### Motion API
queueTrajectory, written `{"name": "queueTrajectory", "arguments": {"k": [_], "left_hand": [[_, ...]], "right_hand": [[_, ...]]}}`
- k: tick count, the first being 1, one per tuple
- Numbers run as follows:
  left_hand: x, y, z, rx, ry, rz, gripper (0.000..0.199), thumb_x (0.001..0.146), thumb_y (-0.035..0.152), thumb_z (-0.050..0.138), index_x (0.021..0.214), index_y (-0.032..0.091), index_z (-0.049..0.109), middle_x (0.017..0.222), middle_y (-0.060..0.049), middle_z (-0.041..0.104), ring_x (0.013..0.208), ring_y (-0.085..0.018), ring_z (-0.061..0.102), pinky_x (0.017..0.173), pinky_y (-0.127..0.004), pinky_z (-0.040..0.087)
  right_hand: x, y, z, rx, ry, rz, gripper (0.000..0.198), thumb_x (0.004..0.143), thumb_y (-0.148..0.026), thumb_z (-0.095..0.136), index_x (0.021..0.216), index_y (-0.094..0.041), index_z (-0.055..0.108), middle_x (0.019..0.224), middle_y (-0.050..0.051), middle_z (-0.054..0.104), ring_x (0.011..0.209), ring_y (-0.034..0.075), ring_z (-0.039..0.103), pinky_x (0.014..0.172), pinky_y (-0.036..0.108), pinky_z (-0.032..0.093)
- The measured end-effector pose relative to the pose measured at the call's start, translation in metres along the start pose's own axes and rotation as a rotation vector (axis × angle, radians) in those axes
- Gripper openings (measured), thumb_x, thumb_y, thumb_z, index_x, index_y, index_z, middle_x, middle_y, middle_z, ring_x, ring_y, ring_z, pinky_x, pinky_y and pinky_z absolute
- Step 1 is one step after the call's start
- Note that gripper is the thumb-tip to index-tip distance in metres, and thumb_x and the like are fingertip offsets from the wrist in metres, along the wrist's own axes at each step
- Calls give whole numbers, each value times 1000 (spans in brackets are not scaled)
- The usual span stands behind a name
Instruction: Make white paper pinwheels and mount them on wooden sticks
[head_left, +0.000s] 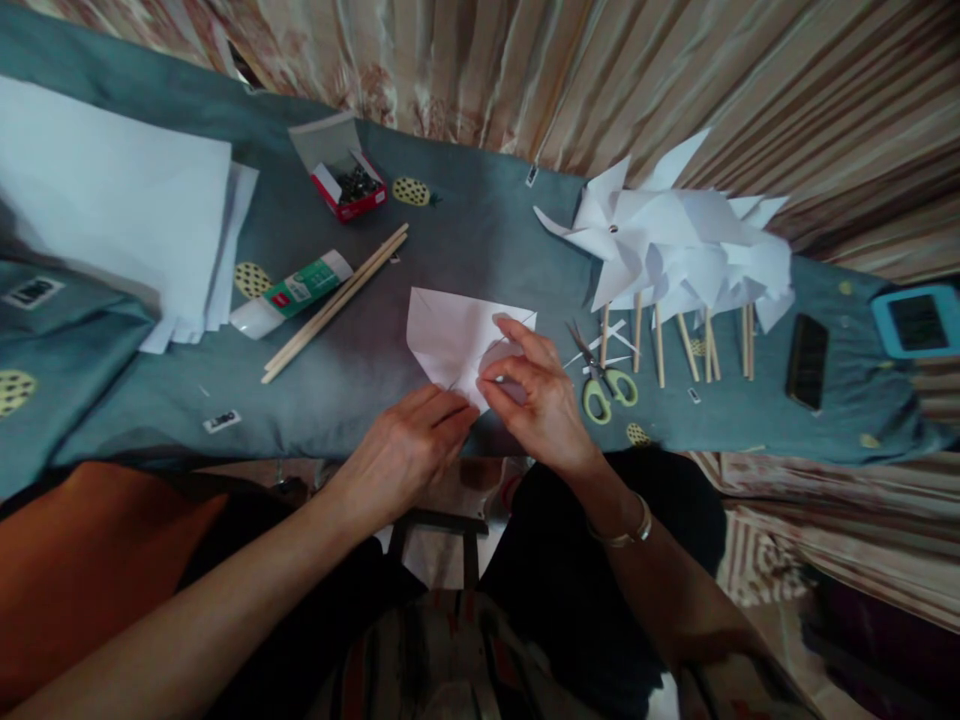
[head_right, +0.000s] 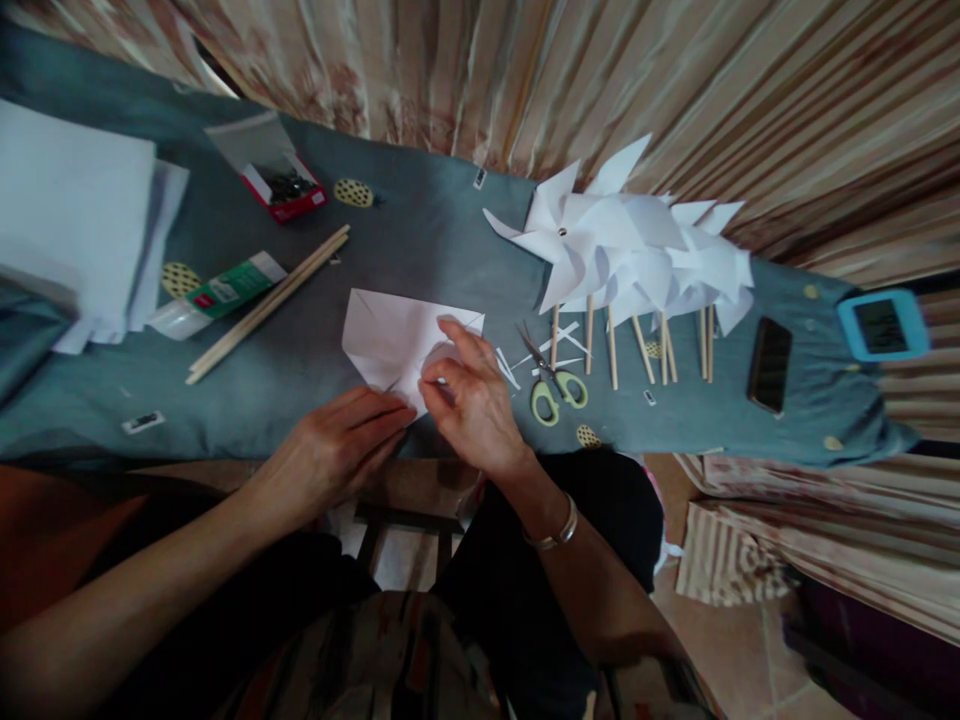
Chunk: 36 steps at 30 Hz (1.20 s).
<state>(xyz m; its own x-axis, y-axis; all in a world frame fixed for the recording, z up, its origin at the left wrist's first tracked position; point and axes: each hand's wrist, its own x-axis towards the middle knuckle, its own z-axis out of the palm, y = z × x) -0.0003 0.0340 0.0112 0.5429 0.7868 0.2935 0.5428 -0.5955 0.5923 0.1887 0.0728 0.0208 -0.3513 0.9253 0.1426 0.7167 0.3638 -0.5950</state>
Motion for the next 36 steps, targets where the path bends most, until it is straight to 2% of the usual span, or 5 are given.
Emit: {"name": "queueTrajectory", "arguments": {"k": [11, 17, 25, 31, 36], "left_hand": [[1, 1, 0, 2, 13, 12, 18, 92, 11, 52, 103, 7, 65, 97, -11, 68, 88, -21, 62, 76, -34, 58], [0, 1, 1, 7, 5, 7, 19, 94, 14, 50, 105, 8, 65, 97, -11, 68, 88, -21, 61, 76, -34, 58], [0, 4, -4, 50, -16, 4, 20, 95, 14, 48, 105, 11, 65, 96, -10, 68, 87, -21, 62, 76, -33, 58], [-1, 6, -6, 48, -5, -23, 21, 95, 15, 46, 104, 10, 65, 95, -11, 66, 86, -20, 62, 73, -31, 58], [0, 4, -5, 72, -5, -17, 21, 96, 20, 46, 104, 13, 64, 99, -11, 65, 91, -22, 63, 76, -34, 58]], "right_hand": [[-4, 1, 3, -35, 8, -101, 20, 92, -21, 54, 103, -22, 71, 147, 8, 47, 134, 26, 44, 108, 46, 45], [-5, -2, 4, -91, -40, -99, 28, 95, -21, 46, 109, -23, 70, 150, 6, 44, 138, 25, 40, 115, 48, 36], [-18, 0, 16, -148, -73, -120, 41, 96, -13, 39, 131, -26, 55, 152, 7, 43, 147, 23, 28, 115, 54, 33], [-25, 4, 23, -194, -26, -197, 42, 96, -11, 36, 134, -23, 50, 152, 11, 42, 149, 24, 22, 112, 53, 36], [-26, 5, 26, -180, -32, -185, 44, 95, -12, 38, 136, -26, 49, 152, 8, 43, 150, 24, 21, 114, 53, 33]]}}
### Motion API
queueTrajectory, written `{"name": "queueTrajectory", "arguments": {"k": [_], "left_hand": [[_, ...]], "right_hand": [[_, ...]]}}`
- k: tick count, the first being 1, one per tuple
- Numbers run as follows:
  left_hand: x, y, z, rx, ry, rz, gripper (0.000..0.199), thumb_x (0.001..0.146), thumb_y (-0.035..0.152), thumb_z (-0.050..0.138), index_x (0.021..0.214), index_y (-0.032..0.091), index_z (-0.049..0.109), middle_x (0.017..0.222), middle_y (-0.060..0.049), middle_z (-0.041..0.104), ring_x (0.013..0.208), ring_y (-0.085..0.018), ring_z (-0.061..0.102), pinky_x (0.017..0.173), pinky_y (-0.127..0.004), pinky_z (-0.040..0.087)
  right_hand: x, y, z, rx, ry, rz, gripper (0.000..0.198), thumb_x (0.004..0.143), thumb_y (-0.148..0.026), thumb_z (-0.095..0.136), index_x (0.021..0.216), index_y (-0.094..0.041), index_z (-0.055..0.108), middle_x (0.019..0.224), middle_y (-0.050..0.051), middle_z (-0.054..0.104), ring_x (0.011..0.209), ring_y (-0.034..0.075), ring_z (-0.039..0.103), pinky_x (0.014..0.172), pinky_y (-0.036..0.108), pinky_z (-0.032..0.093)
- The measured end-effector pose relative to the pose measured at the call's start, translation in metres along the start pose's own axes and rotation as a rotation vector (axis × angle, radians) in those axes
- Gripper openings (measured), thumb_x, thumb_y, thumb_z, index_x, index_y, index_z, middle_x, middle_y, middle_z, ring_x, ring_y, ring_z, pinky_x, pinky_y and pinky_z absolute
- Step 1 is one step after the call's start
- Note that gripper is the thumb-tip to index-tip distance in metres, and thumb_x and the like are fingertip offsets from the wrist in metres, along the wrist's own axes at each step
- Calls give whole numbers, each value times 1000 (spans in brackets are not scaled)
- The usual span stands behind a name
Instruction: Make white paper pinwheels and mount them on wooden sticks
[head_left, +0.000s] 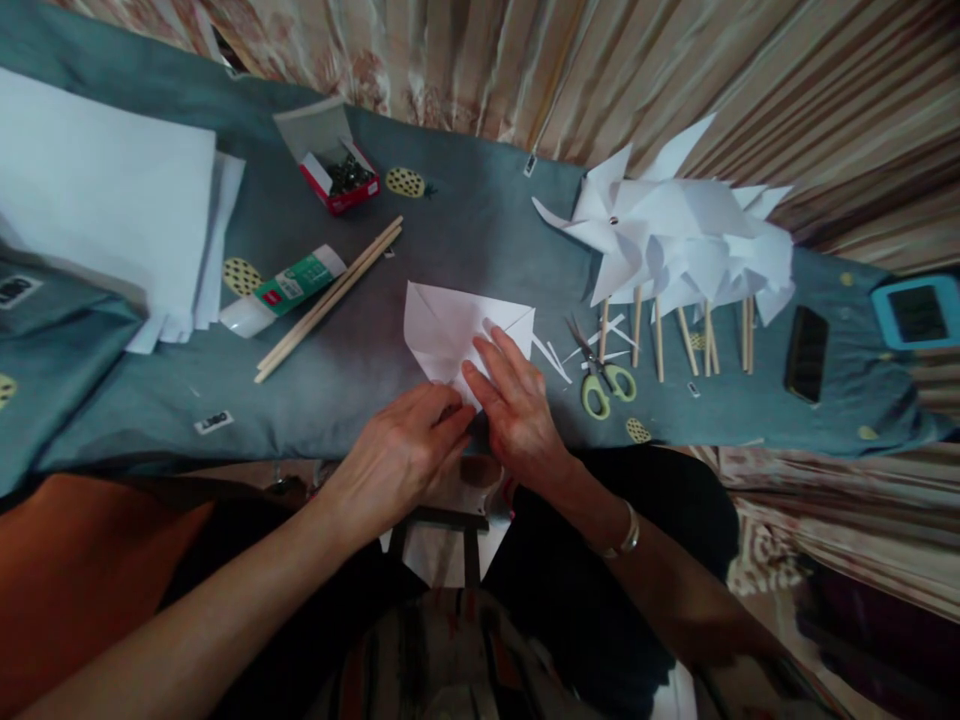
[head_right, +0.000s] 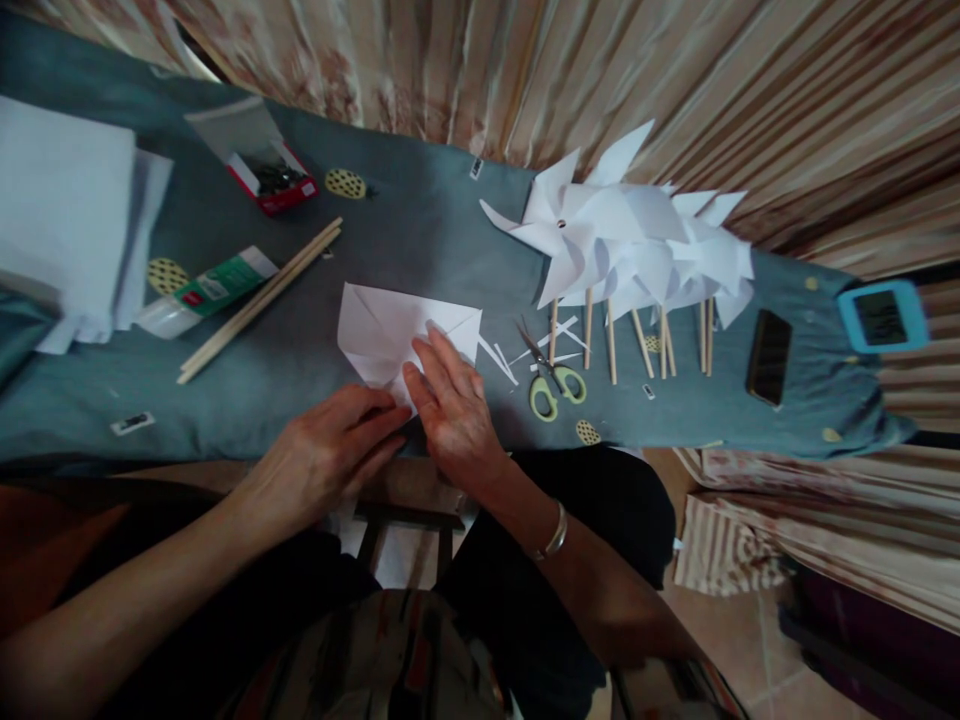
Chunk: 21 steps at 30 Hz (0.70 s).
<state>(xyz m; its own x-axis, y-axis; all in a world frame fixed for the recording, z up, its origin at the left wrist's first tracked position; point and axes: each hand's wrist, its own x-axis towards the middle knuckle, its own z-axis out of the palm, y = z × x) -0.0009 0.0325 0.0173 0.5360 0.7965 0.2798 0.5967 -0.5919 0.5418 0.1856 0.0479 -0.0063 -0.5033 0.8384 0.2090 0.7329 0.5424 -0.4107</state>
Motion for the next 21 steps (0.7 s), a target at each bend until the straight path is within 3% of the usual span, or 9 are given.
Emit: {"name": "queueTrajectory", "arguments": {"k": [5, 12, 16, 21], "left_hand": [[0, -3, 2, 0, -31, -13, 16, 94, 19, 49, 101, 14, 63, 101, -10, 64, 92, -22, 63, 79, -35, 58], [1, -5, 4, 61, -31, -1, 18, 94, 17, 47, 104, 16, 62, 101, -8, 63, 91, -20, 63, 78, -33, 58], [3, -3, 0, 79, -43, 16, 17, 93, 17, 48, 103, 14, 62, 100, -9, 63, 88, -20, 63, 77, -34, 58], [1, -11, -12, 103, 20, 45, 23, 94, 18, 44, 107, 14, 63, 103, -12, 65, 90, -23, 65, 75, -38, 59]], "right_hand": [[3, 2, -11, 53, -6, 23, 42, 93, -11, 38, 128, -25, 57, 153, 7, 40, 150, 25, 20, 114, 55, 32], [28, 29, -32, 101, 65, 122, 48, 91, -13, 39, 137, -24, 51, 153, 6, 42, 143, 23, 35, 118, 52, 31], [47, 48, -29, 12, 3, 186, 45, 97, -24, 39, 140, -17, 48, 147, 13, 49, 140, 26, 40, 114, 52, 35], [52, 53, -35, 24, 33, 146, 40, 95, -30, 47, 129, -14, 59, 131, 15, 63, 123, 28, 55, 107, 49, 42]]}}
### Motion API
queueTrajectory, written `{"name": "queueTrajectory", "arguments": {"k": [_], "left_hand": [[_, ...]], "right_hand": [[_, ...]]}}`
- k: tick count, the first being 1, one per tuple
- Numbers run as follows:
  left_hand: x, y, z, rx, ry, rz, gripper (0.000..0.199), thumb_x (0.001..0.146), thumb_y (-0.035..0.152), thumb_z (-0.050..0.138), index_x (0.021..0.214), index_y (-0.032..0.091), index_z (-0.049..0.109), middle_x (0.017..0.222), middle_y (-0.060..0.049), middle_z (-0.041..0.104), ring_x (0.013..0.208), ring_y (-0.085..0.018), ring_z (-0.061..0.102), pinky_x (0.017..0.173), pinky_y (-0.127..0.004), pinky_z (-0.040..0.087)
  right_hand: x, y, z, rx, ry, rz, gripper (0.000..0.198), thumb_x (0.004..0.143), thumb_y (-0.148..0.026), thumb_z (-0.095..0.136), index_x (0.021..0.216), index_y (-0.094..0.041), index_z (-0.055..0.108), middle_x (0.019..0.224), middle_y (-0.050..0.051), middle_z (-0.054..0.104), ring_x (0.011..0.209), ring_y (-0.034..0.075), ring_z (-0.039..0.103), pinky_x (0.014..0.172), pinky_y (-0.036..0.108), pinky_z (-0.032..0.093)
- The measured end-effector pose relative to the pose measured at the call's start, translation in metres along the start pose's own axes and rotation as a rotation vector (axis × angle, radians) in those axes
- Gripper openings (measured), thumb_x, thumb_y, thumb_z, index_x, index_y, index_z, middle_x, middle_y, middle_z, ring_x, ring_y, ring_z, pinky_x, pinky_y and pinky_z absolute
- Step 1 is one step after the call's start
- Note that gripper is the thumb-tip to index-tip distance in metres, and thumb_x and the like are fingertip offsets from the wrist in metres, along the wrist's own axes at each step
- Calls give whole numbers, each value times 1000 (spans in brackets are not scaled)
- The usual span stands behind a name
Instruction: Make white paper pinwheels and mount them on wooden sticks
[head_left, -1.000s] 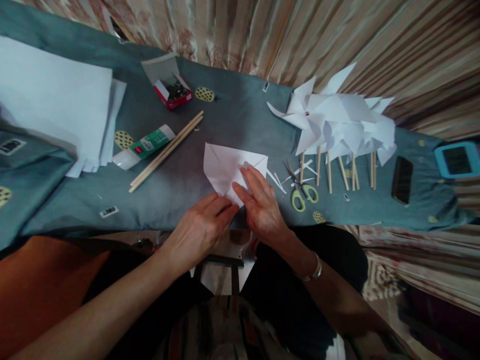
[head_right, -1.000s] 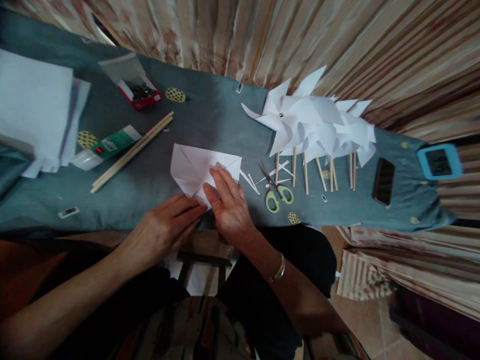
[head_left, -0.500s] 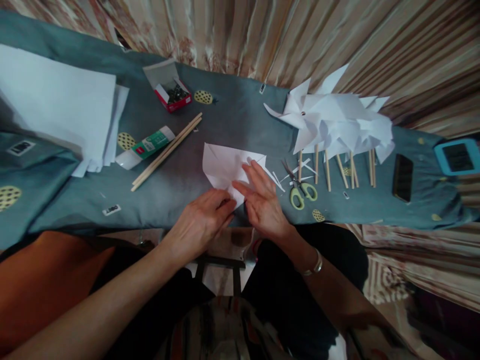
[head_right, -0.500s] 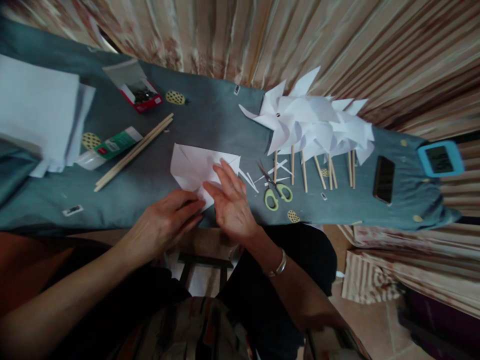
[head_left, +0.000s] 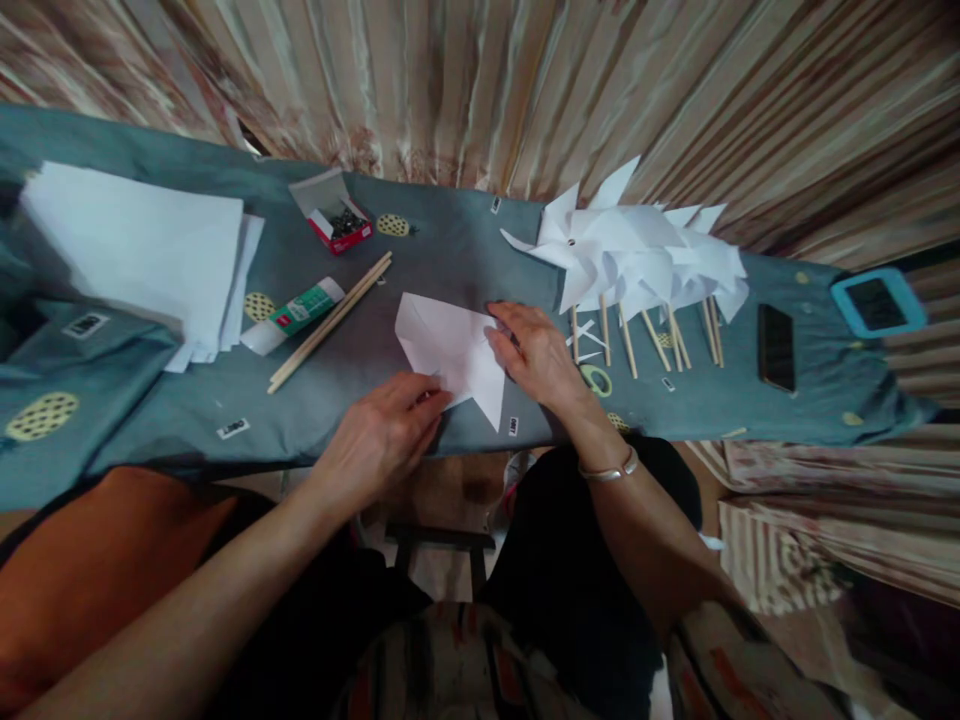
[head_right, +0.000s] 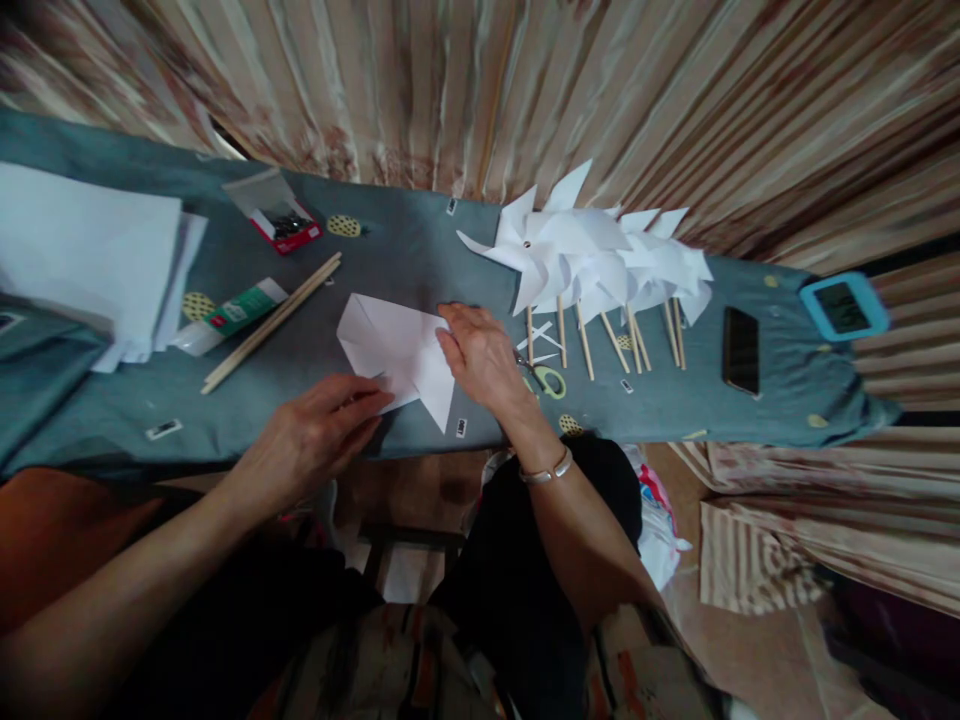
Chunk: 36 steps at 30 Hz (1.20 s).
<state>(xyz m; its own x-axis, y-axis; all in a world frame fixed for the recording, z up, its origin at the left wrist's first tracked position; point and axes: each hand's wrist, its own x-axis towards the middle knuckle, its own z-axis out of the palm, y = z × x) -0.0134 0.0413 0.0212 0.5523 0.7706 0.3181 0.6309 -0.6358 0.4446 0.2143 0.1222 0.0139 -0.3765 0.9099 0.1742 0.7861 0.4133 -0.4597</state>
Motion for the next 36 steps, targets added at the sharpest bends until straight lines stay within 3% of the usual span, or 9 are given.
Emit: {"name": "queueTrajectory", "arguments": {"k": [5, 9, 14, 17, 19, 24, 27, 31, 36], "left_hand": [[-4, -26, -11, 121, 62, -38, 23, 93, 15, 48, 109, 19, 64, 112, -9, 66, 97, -23, 63, 82, -41, 58], [-1, -42, -21, 185, 131, -95, 23, 94, 16, 48, 110, 21, 63, 115, -7, 65, 101, -22, 61, 87, -41, 56], [6, -22, -21, 198, 246, 20, 24, 93, 16, 51, 116, 17, 59, 113, -10, 64, 100, -24, 59, 87, -42, 54], [5, 3, -6, 102, 103, 168, 20, 91, 24, 58, 107, 12, 61, 99, -11, 65, 89, -23, 60, 76, -37, 56], [4, 15, 4, 101, -14, 170, 17, 91, 26, 58, 100, 12, 62, 94, -11, 65, 86, -23, 59, 74, -37, 56], [4, 22, 16, 173, -156, 109, 13, 93, 19, 53, 97, 14, 64, 95, -9, 65, 86, -21, 59, 74, -34, 54], [4, 20, 16, 176, -157, 114, 14, 94, 18, 51, 96, 14, 64, 93, -9, 65, 85, -22, 59, 71, -33, 53], [4, 20, 14, 158, -182, 100, 19, 95, 16, 47, 93, 14, 65, 89, -8, 65, 84, -21, 60, 71, -32, 52], [1, 19, 10, 48, -143, 5, 22, 97, 20, 43, 93, 16, 65, 89, -7, 65, 85, -18, 62, 73, -29, 52]], "right_hand": [[-9, 4, -9, 212, 7, 205, 35, 86, -31, 61, 118, -17, 66, 92, 5, 75, 79, 17, 67, 79, 34, 54], [-25, 5, -10, 375, -40, 312, 34, 79, -29, 67, 111, -17, 68, 78, 1, 73, 66, 13, 65, 67, 28, 51], [-47, -7, -13, 382, -19, 409, 28, 79, -29, 66, 104, -17, 67, 69, 0, 71, 57, 13, 63, 60, 27, 48], [-56, -16, -13, 361, -7, 462, 26, 80, -28, 65, 104, -18, 65, 66, -1, 70, 55, 13, 62, 57, 27, 47], [-60, -20, -14, 338, -22, 465, 25, 80, -27, 65, 103, -18, 65, 65, -1, 70, 54, 13, 62, 57, 26, 47], [-69, -20, -20, 166, -48, 352, 18, 85, -29, 63, 98, -18, 68, 70, 2, 72, 60, 16, 65, 62, 30, 51], [-73, -18, -24, 90, 32, 189, 21, 90, -27, 56, 101, -17, 69, 88, 8, 75, 81, 21, 70, 78, 37, 55], [-75, -15, -26, 196, -6, -40, 32, 91, -12, 43, 109, -19, 69, 118, 10, 70, 114, 21, 64, 102, 43, 48], [-73, -10, -25, 416, -128, -1, 43, 81, -3, 51, 111, -27, 69, 130, 4, 64, 127, 19, 56, 109, 43, 43]]}}
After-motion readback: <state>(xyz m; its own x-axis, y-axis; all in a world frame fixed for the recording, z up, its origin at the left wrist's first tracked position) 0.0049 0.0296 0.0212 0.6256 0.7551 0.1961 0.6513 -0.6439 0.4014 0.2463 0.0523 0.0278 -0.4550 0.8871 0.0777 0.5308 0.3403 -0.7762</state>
